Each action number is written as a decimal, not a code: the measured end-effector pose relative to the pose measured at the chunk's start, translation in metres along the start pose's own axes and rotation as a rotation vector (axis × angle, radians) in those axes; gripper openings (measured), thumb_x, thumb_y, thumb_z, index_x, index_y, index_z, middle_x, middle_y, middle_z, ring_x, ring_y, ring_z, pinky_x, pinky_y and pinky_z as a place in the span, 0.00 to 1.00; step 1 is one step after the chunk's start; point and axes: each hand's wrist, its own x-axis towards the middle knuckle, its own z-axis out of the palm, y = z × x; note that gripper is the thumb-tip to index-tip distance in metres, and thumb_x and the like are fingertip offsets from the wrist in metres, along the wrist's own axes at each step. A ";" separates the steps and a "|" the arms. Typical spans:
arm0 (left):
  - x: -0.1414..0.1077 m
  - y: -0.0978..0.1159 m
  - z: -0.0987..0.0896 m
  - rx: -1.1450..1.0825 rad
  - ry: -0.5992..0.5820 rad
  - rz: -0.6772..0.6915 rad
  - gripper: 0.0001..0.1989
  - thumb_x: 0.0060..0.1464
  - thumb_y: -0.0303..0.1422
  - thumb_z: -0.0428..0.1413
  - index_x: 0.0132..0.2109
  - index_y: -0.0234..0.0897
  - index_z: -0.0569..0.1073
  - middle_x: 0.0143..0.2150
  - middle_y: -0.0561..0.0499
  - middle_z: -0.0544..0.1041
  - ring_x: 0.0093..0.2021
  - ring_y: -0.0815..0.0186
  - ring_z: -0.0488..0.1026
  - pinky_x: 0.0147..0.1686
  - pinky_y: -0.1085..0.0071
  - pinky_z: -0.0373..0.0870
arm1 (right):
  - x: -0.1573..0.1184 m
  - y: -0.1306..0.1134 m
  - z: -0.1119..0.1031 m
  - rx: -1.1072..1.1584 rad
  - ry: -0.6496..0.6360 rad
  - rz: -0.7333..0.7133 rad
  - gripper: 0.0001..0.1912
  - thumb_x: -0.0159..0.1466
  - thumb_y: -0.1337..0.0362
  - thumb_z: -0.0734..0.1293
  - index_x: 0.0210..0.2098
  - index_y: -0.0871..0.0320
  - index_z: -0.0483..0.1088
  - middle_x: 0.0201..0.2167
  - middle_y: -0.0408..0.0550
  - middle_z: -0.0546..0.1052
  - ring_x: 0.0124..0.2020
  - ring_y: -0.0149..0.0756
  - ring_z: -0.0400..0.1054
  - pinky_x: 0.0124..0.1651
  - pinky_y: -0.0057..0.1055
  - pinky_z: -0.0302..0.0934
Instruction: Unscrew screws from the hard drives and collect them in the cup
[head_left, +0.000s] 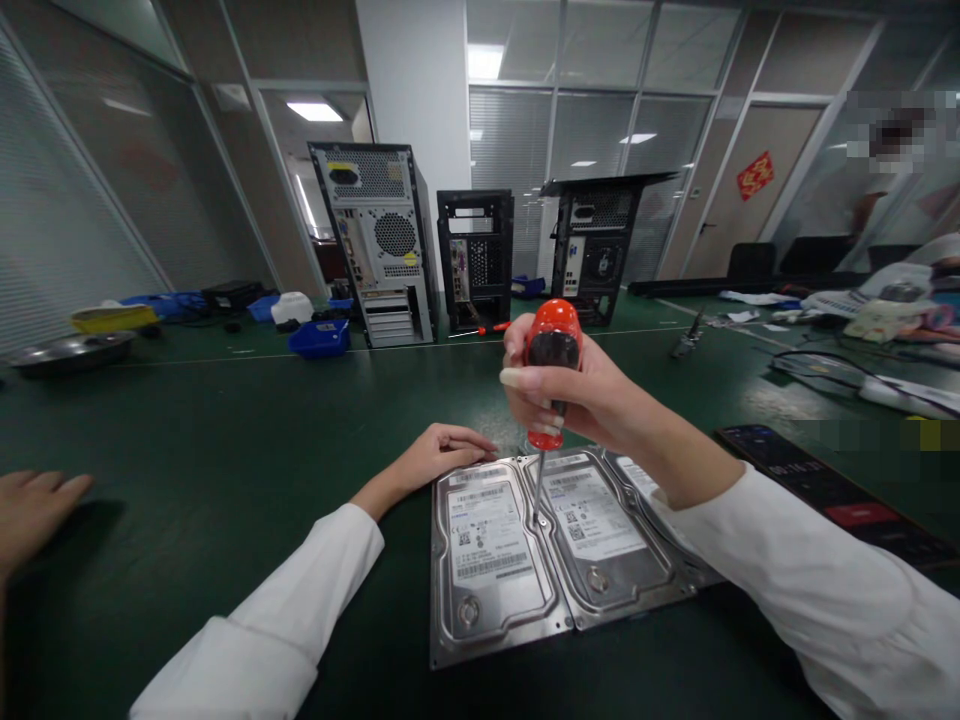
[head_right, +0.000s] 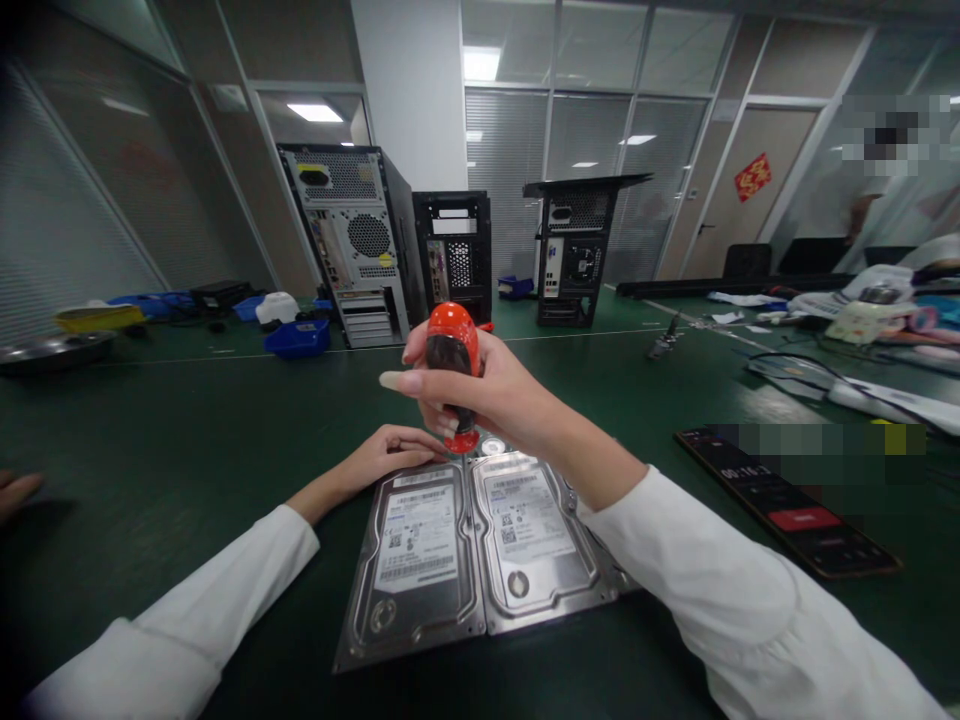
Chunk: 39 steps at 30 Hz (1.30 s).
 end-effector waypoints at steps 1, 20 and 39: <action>0.000 0.000 0.000 -0.005 0.002 -0.003 0.18 0.52 0.37 0.59 0.46 0.27 0.74 0.44 0.41 0.75 0.45 0.61 0.74 0.45 0.72 0.70 | 0.000 0.000 0.000 -0.001 -0.002 -0.001 0.09 0.60 0.69 0.69 0.36 0.59 0.62 0.17 0.34 0.63 0.17 0.21 0.58 0.21 0.20 0.54; 0.000 0.002 0.000 0.002 0.005 -0.004 0.18 0.53 0.37 0.58 0.46 0.27 0.74 0.44 0.40 0.75 0.45 0.61 0.74 0.45 0.73 0.69 | -0.001 -0.002 0.002 -0.008 -0.015 -0.003 0.09 0.60 0.69 0.69 0.36 0.59 0.63 0.17 0.34 0.63 0.17 0.21 0.59 0.22 0.20 0.55; 0.002 -0.004 -0.001 -0.011 -0.004 0.004 0.19 0.52 0.38 0.59 0.47 0.27 0.74 0.44 0.40 0.75 0.45 0.62 0.74 0.44 0.74 0.69 | 0.001 -0.009 0.004 0.059 -0.037 -0.039 0.15 0.66 0.53 0.58 0.36 0.59 0.66 0.26 0.43 0.68 0.24 0.27 0.64 0.29 0.26 0.61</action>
